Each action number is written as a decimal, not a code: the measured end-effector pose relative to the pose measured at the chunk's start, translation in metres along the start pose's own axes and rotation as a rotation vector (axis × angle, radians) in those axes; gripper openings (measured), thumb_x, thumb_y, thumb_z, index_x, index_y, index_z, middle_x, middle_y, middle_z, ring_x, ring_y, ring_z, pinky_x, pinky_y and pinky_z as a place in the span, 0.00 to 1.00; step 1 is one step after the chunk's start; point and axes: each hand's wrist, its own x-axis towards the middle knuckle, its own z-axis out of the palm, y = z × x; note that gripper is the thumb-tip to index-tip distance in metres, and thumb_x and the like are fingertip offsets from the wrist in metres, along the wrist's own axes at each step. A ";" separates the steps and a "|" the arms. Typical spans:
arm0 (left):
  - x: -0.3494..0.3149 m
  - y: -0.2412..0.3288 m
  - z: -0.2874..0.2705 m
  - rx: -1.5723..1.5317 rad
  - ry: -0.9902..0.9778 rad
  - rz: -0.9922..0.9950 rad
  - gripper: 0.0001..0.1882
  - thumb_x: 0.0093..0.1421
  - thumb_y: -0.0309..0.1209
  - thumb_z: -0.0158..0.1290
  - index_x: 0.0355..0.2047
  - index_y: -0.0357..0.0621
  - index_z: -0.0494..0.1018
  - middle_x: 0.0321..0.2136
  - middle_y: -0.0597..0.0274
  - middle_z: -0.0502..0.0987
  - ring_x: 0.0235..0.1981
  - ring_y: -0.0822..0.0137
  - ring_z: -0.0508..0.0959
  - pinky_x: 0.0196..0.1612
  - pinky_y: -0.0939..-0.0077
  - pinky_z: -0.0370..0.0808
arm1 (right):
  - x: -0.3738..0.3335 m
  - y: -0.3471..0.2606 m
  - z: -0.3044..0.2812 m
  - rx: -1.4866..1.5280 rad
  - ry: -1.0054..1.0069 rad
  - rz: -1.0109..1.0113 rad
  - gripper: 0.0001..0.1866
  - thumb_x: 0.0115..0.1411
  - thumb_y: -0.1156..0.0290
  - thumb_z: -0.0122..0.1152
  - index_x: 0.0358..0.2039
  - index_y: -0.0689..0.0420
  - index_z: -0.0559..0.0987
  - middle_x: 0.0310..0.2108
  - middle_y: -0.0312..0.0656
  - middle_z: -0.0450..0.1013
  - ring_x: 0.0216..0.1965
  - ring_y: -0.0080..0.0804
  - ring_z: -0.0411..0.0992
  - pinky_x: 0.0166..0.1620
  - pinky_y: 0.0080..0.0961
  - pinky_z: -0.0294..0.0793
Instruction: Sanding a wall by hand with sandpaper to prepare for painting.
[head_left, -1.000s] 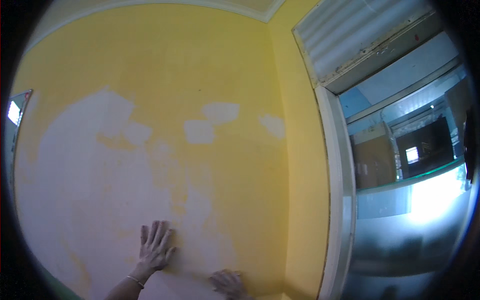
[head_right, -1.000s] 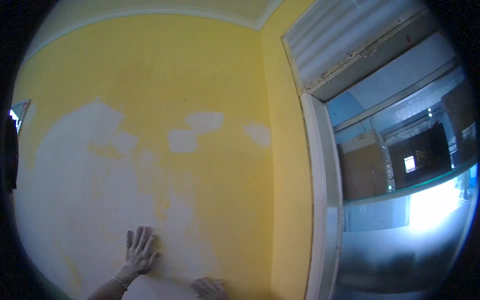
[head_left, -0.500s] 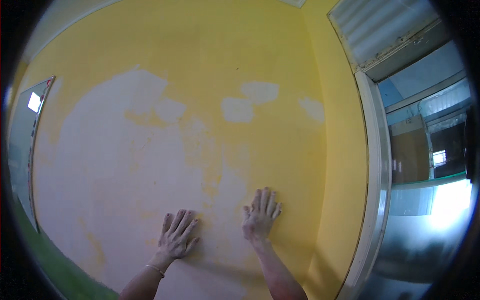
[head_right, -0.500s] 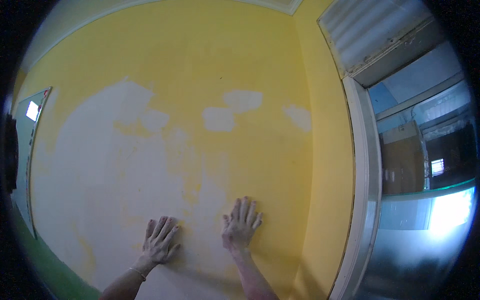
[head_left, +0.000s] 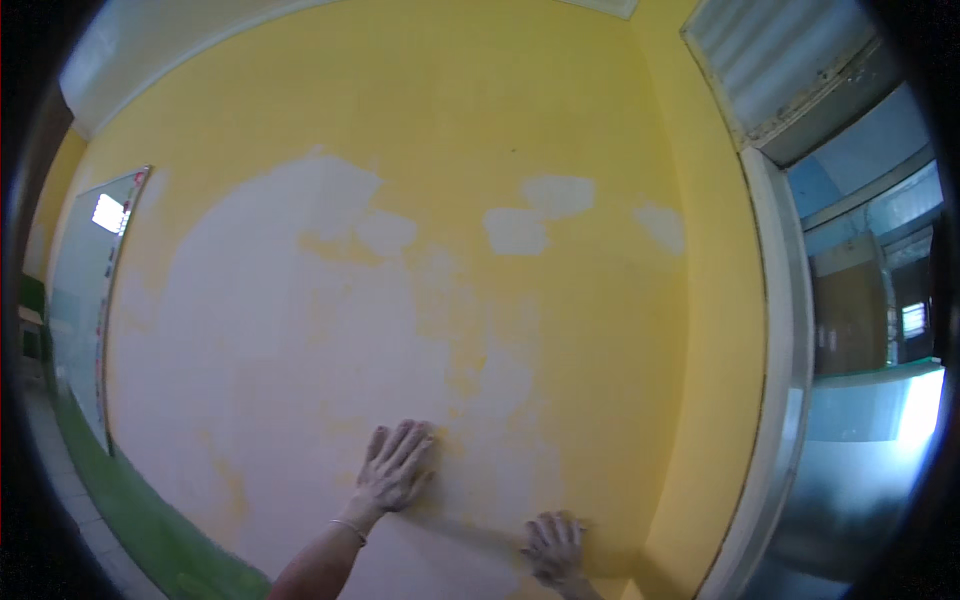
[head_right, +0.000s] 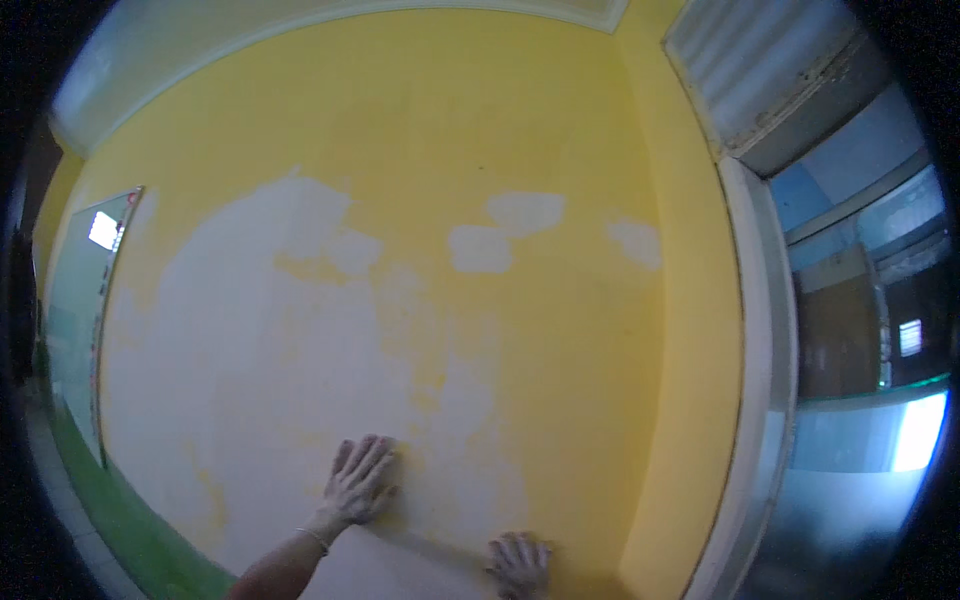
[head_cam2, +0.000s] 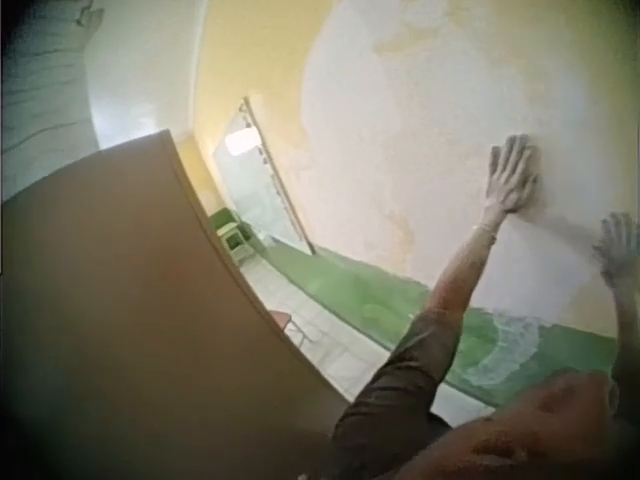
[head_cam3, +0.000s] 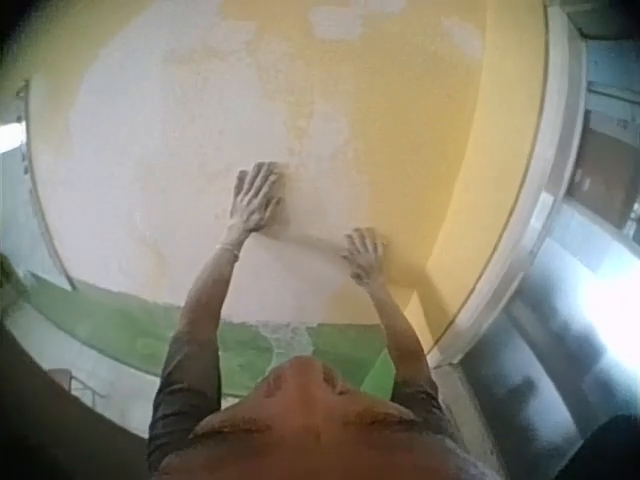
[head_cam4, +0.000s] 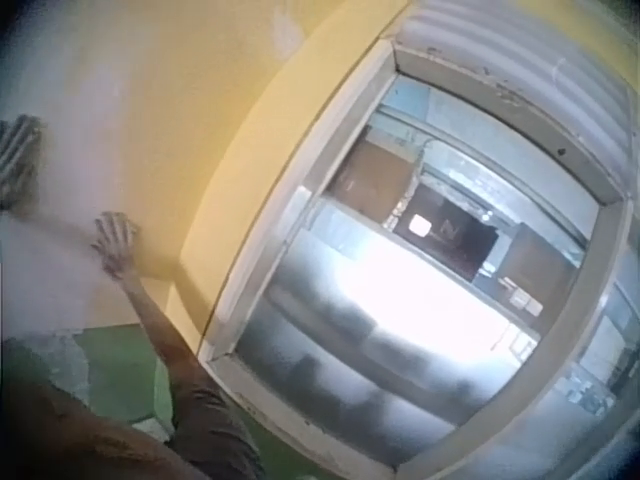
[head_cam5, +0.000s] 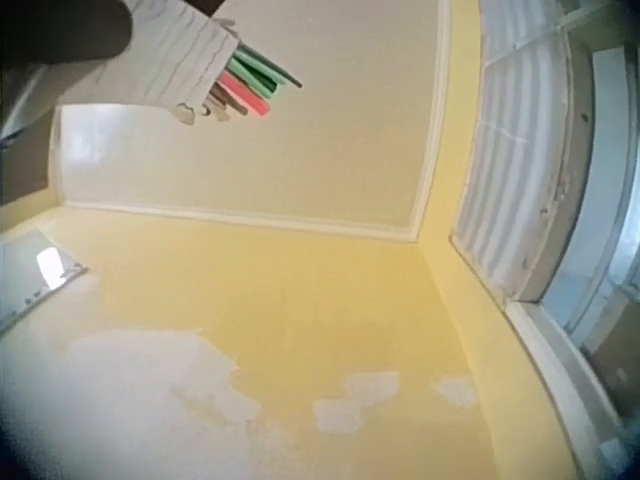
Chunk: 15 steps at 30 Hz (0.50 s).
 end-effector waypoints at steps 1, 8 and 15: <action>-0.001 0.001 -0.001 0.025 -0.008 -0.017 0.33 0.66 0.49 0.52 0.67 0.49 0.65 0.71 0.56 0.60 0.75 0.58 0.54 0.74 0.44 0.42 | -0.012 0.006 -0.003 -0.162 -0.060 0.011 0.33 0.67 0.46 0.51 0.67 0.51 0.67 0.68 0.49 0.61 0.71 0.53 0.54 0.69 0.63 0.51; 0.004 0.006 0.000 0.022 -0.030 -0.006 0.33 0.67 0.50 0.51 0.69 0.53 0.64 0.73 0.60 0.57 0.75 0.61 0.53 0.75 0.47 0.43 | -0.078 -0.007 -0.004 0.290 0.104 0.451 0.38 0.73 0.49 0.42 0.75 0.59 0.51 0.76 0.54 0.43 0.77 0.57 0.34 0.73 0.61 0.31; 0.003 0.002 0.007 0.025 -0.058 -0.015 0.33 0.67 0.50 0.49 0.69 0.54 0.63 0.73 0.60 0.56 0.75 0.61 0.52 0.75 0.46 0.41 | -0.188 -0.103 -0.047 0.422 -0.366 0.586 0.38 0.72 0.53 0.44 0.74 0.63 0.50 0.76 0.58 0.41 0.76 0.60 0.36 0.75 0.57 0.31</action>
